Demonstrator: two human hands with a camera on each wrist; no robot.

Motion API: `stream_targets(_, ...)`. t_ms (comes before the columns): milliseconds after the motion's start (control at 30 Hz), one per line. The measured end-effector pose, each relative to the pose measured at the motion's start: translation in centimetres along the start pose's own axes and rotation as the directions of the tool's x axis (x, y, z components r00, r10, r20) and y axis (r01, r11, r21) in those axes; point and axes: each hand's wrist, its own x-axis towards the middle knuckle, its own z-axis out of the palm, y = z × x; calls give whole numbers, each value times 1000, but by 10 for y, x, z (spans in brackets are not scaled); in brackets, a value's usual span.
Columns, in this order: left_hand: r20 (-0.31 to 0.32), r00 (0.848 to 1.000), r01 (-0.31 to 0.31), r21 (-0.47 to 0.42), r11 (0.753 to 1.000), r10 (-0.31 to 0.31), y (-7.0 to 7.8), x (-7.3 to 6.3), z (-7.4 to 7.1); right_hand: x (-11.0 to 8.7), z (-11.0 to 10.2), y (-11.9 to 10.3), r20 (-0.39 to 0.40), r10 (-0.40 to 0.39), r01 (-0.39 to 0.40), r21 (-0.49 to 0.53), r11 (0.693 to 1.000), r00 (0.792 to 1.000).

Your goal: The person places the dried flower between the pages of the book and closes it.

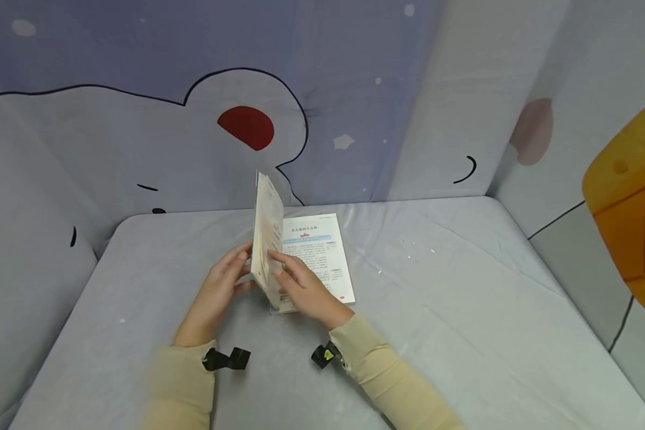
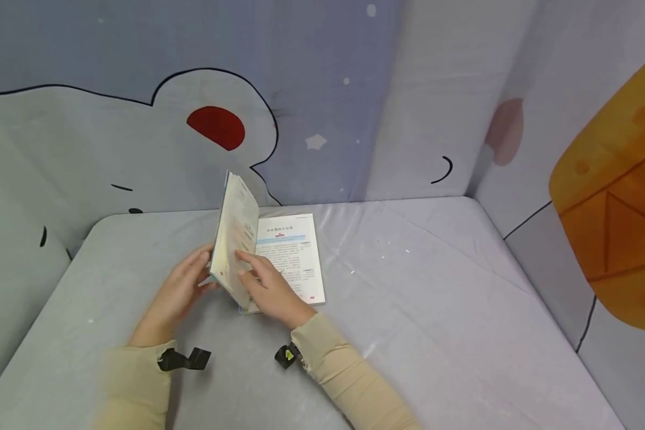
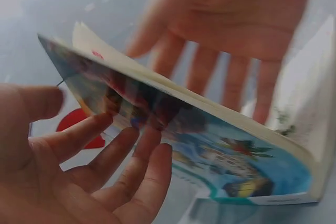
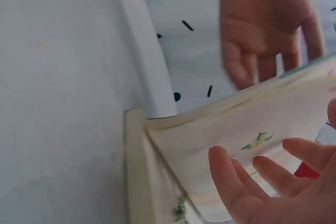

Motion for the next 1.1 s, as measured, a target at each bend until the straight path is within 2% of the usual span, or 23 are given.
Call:
stream_targets(133,35,999,-10,55,998,8,-8,5,13,1,-5,-5,-61,23,-18,84,996,998)
stream_targets(233,55,998,-15,123,992,8,-15,9,21,0,-12,-9,-94,15,-3,129,992,995)
stream_targets(400,141,990,-66,247,967,31,-27,13,33,-2,-28,-13,-149,25,-6,125,992,989)
stream_targets(533,167,985,-89,343,935,33,-36,15,40,-4,-46,-15,-234,72,-45,119,992,970)
stream_targets(600,164,986,-94,381,920,33,-40,15,43,-6,-56,-17,-267,118,-83,139,987,956)
stream_targets(700,168,985,-111,419,901,43,-45,17,46,-7,-71,-17,-302,187,-159,116,980,935)
stream_targets(767,181,982,-126,437,891,50,-47,17,48,-8,-81,-15,-312,227,-216,71,974,923)
stream_targets(833,191,980,-141,473,870,55,-48,16,49,-9,-88,-11,-319,244,-267,-28,963,916)
stream_targets(900,206,977,-158,512,844,58,-48,15,50,-11,-94,-7,-318,257,-312,-137,940,913)
stream_targets(1000,248,967,-190,565,803,55,-49,12,52,-12,-99,0,-287,265,-351,-308,884,920)
stream_targets(1100,300,952,-225,585,779,50,-48,11,54,-12,-98,9,-236,267,-346,-417,841,934)
